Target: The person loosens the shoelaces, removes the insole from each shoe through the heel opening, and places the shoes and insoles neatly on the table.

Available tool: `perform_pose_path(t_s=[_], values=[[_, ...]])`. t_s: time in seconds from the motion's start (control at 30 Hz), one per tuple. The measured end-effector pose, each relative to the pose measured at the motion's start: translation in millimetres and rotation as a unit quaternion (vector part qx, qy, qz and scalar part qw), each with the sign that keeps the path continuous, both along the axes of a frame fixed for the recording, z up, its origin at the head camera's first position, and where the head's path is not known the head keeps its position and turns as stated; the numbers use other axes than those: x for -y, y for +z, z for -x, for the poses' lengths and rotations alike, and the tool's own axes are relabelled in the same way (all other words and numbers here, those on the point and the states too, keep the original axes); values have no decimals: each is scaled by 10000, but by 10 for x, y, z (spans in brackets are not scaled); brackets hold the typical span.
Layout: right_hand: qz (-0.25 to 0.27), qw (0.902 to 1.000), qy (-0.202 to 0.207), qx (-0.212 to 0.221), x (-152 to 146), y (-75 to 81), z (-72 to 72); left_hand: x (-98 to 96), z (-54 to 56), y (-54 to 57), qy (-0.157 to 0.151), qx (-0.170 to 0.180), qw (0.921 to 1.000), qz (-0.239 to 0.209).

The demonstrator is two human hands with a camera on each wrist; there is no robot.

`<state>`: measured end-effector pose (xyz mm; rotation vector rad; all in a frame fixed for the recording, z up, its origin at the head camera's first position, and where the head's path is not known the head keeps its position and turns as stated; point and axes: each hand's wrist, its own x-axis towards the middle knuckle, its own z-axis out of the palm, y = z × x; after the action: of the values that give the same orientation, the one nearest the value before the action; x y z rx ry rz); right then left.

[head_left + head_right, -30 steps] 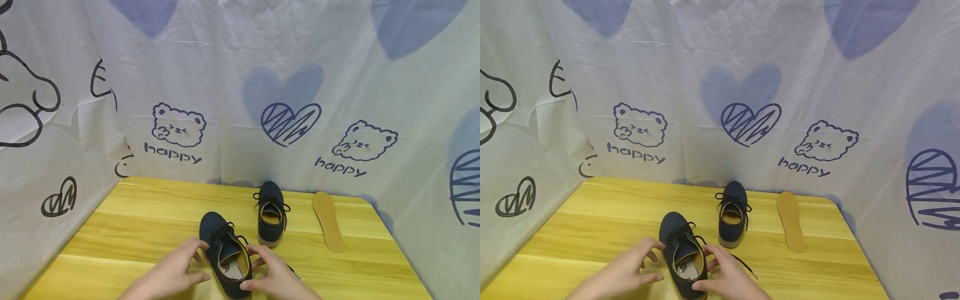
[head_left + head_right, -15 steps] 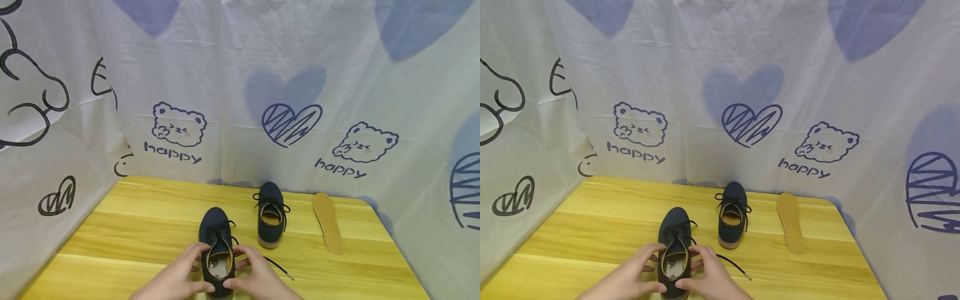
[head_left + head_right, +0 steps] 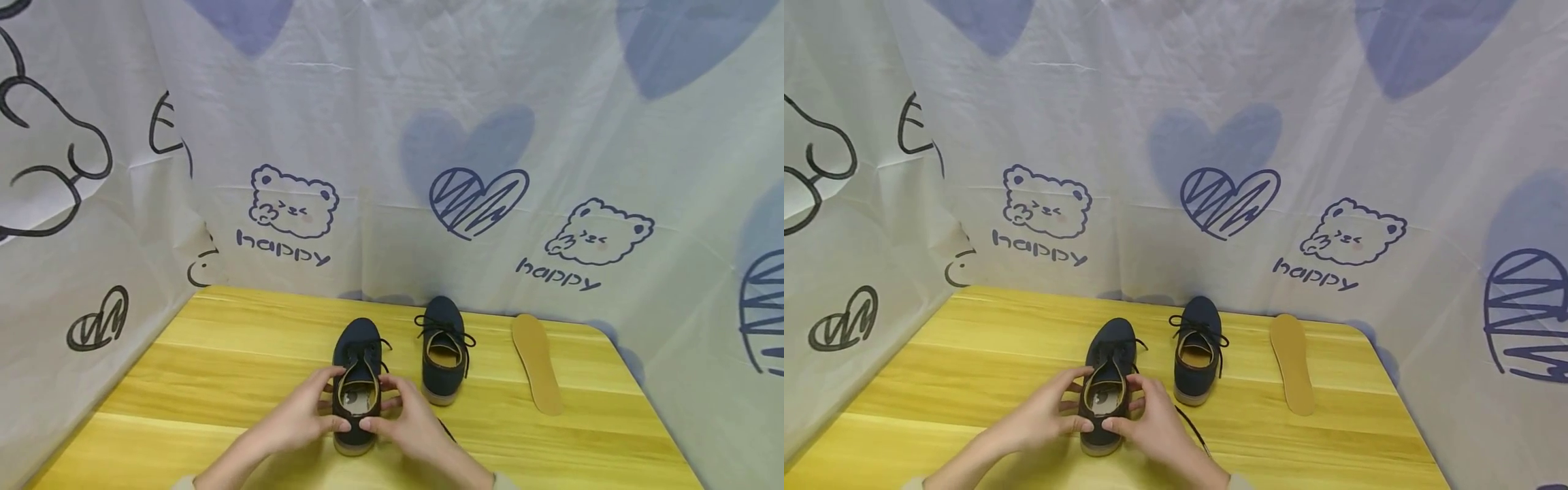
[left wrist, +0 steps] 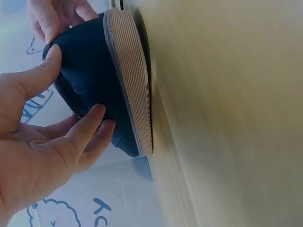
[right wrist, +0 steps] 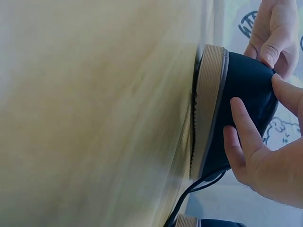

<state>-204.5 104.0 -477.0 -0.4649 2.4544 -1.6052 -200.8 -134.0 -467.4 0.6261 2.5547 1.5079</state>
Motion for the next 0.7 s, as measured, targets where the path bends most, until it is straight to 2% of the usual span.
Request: perform_pose_path(t_s=[0.37,0.53,0.7], values=[[20,9987,-408,-320,106,-36,327,-56,379,11,566,61,9982,200],[20,9978,-567,-348,149,-35,442,-59,540,-4,652,47,9976,245],[-27,9965,-743,-394,182,-55,526,-60,642,-10,713,17,9972,243]])
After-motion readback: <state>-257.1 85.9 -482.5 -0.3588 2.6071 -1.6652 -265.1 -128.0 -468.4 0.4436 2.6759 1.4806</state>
